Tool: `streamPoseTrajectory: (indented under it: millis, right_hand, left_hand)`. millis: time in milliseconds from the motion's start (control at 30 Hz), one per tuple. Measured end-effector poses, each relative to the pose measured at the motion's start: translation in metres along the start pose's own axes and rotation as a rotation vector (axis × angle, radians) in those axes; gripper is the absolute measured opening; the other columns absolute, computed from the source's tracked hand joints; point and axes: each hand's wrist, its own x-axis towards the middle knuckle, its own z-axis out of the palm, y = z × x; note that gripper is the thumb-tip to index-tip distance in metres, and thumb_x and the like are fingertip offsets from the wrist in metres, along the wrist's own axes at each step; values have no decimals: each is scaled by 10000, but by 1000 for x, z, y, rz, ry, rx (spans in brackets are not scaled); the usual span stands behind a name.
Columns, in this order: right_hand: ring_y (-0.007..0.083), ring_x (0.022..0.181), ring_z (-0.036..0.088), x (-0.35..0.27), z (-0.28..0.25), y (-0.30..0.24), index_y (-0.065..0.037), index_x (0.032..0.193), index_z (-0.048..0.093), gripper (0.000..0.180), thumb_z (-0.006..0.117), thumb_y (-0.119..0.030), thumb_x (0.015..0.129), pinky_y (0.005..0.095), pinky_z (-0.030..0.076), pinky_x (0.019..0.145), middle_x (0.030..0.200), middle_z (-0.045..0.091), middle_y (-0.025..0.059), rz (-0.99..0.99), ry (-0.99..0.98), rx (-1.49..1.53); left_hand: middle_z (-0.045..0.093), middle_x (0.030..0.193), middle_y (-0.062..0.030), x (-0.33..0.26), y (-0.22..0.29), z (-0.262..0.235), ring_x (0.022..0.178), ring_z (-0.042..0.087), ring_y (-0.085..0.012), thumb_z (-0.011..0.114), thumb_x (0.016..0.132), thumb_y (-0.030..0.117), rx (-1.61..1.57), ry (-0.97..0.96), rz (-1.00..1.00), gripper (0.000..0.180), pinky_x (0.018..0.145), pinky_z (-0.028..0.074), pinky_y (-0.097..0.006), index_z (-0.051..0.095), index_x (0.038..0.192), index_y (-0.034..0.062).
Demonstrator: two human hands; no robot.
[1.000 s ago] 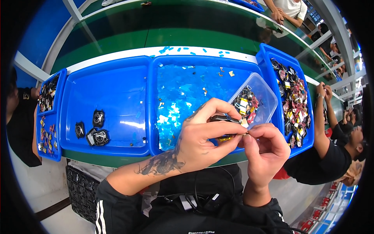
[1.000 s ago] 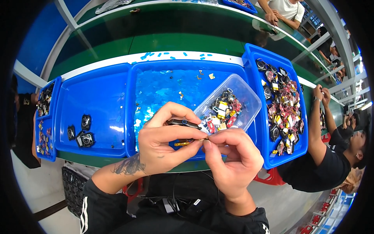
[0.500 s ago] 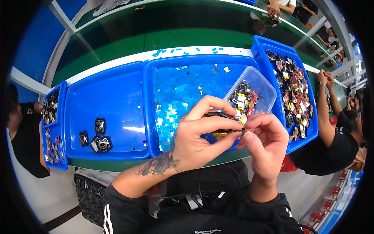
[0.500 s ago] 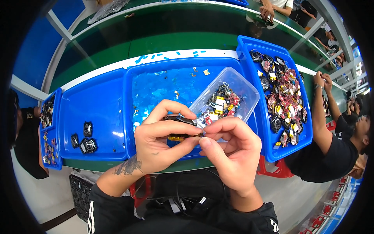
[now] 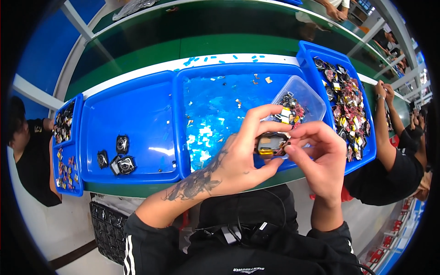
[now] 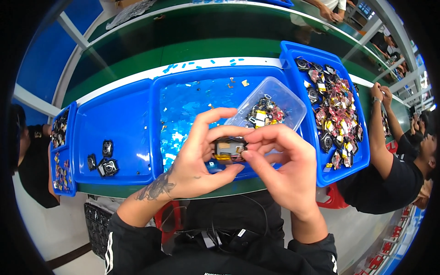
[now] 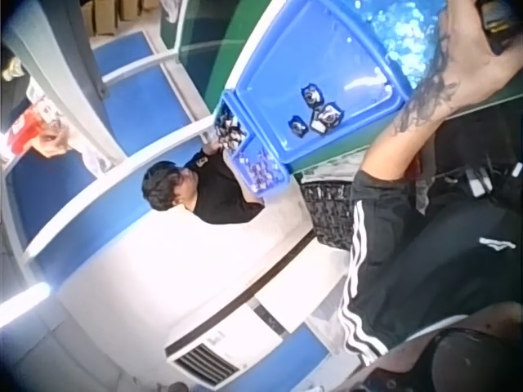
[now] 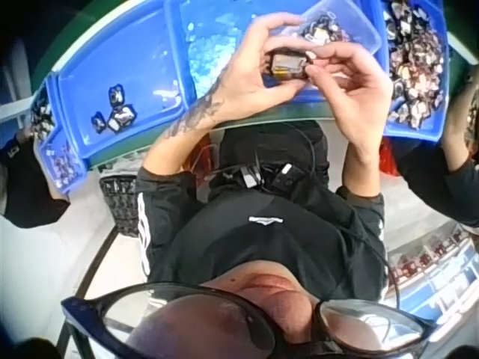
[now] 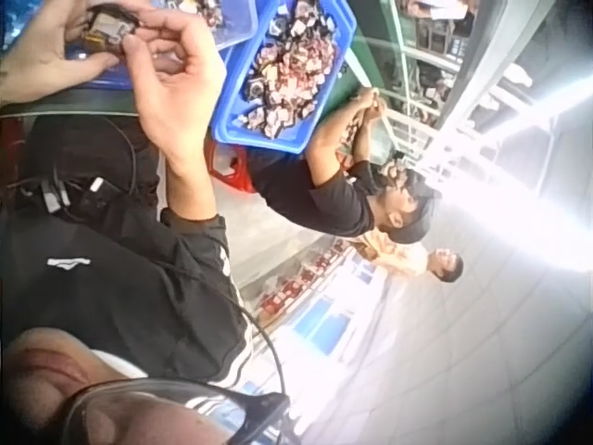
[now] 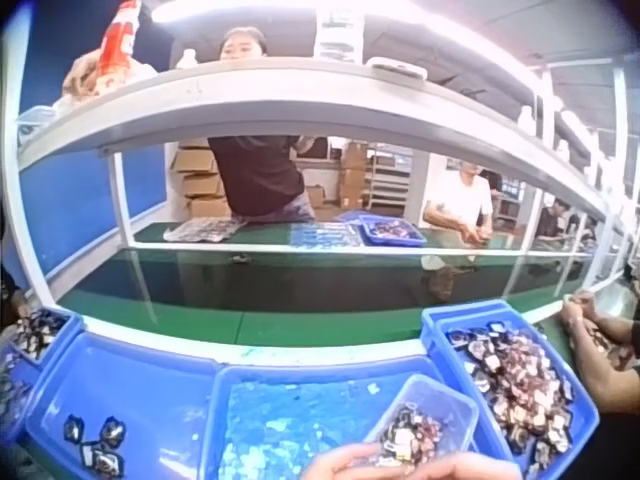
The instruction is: Manually assembling small electronic components, such as fitting batteries into plastic device housings, at a factory workbench.
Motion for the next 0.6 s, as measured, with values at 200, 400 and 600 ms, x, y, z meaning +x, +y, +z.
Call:
streamPoseTrajectory:
  millis: [200,400,600]
  right_hand:
    - [102,795,638,4,1,5,34,952,618,178,691,80,796,210,518,653,903,650,78,-156,-68,-143]
    - [84,786,623,2,6,13,33,970,595,176,687,53,822,200,495,671,885,647,68,-35,48,90]
    - [79,772,619,-1,13,18,30,956,590,172,694,49,820,197,489,677,880,648,67,-7,98,156]
  left_hand:
    - [518,1310,-179,1,2,-2,1178,539,-205,650,801,-98,-60,-15,-114,684,953,463,-318,258,1339,59]
    - [500,1328,-172,1,4,-4,1154,542,-185,683,790,-72,-67,-1,-132,694,911,468,-306,272,1326,87]
    - [492,1332,-179,2,-3,-3,1197,527,-196,681,794,-62,-9,-6,-103,660,967,452,-327,284,1300,86]
